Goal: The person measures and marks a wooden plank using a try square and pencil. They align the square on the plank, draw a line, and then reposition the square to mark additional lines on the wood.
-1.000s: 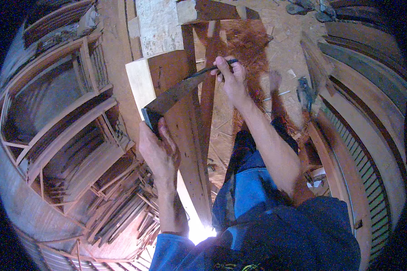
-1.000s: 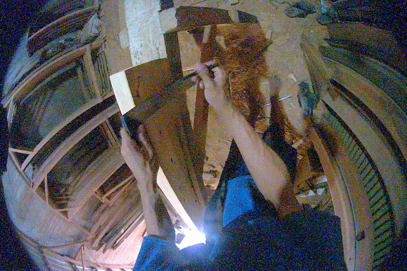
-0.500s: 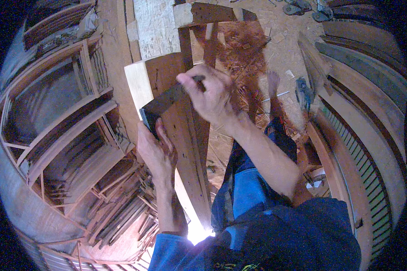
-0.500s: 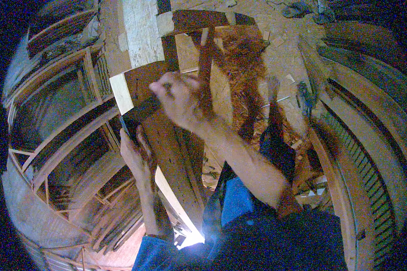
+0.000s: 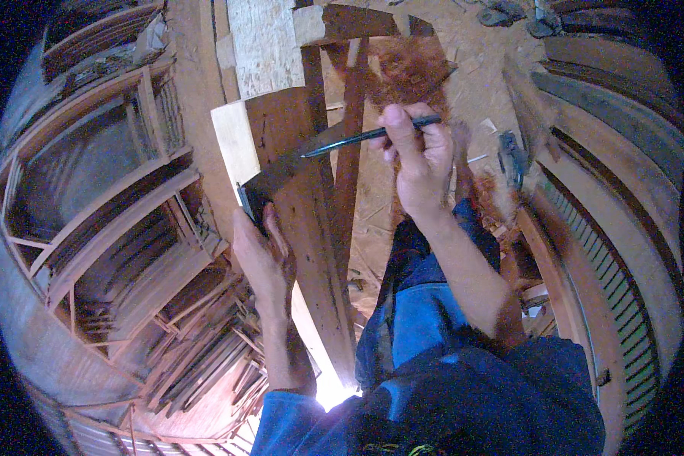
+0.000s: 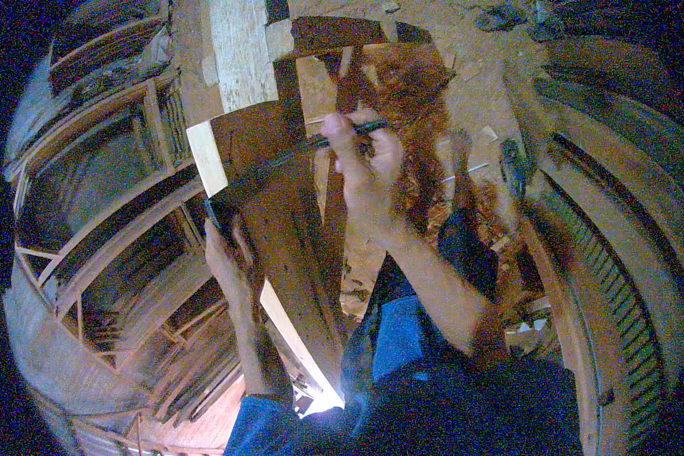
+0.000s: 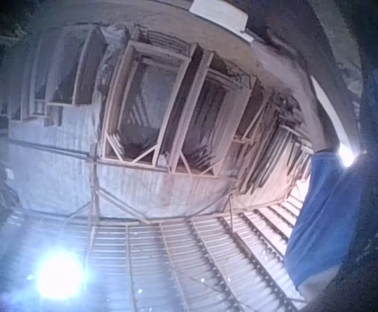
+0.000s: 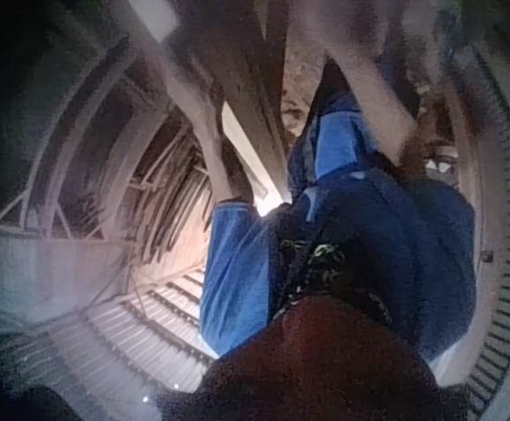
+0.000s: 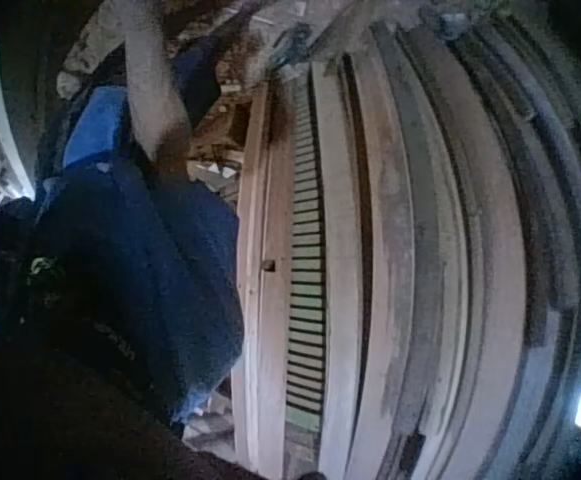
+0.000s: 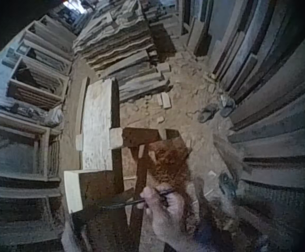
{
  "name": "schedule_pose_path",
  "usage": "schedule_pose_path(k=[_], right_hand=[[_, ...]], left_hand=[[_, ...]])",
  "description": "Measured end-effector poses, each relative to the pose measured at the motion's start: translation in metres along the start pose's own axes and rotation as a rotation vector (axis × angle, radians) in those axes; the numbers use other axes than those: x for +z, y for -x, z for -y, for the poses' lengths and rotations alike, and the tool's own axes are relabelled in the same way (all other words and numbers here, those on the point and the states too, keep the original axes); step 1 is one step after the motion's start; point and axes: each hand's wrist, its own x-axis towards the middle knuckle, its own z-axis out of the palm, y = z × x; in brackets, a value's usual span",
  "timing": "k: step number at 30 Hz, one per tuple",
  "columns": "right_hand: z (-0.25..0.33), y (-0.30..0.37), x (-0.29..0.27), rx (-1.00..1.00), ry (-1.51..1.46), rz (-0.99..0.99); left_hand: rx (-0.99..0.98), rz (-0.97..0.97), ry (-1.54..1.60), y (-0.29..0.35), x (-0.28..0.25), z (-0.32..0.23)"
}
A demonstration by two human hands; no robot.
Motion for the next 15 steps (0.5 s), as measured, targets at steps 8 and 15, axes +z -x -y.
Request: schedule_pose_path(k=[8, 15], right_hand=[[-0.011, 0.004, -0.017, 0.083, -0.023, 0.022], [-0.007, 0.0, -0.012, 0.017, 0.019, 0.013]], left_hand=[[-0.062, 0.08, -0.023, 0.004, -0.006, -0.001], [-0.063, 0.052, -0.038, 0.0, -0.003, -0.004]])
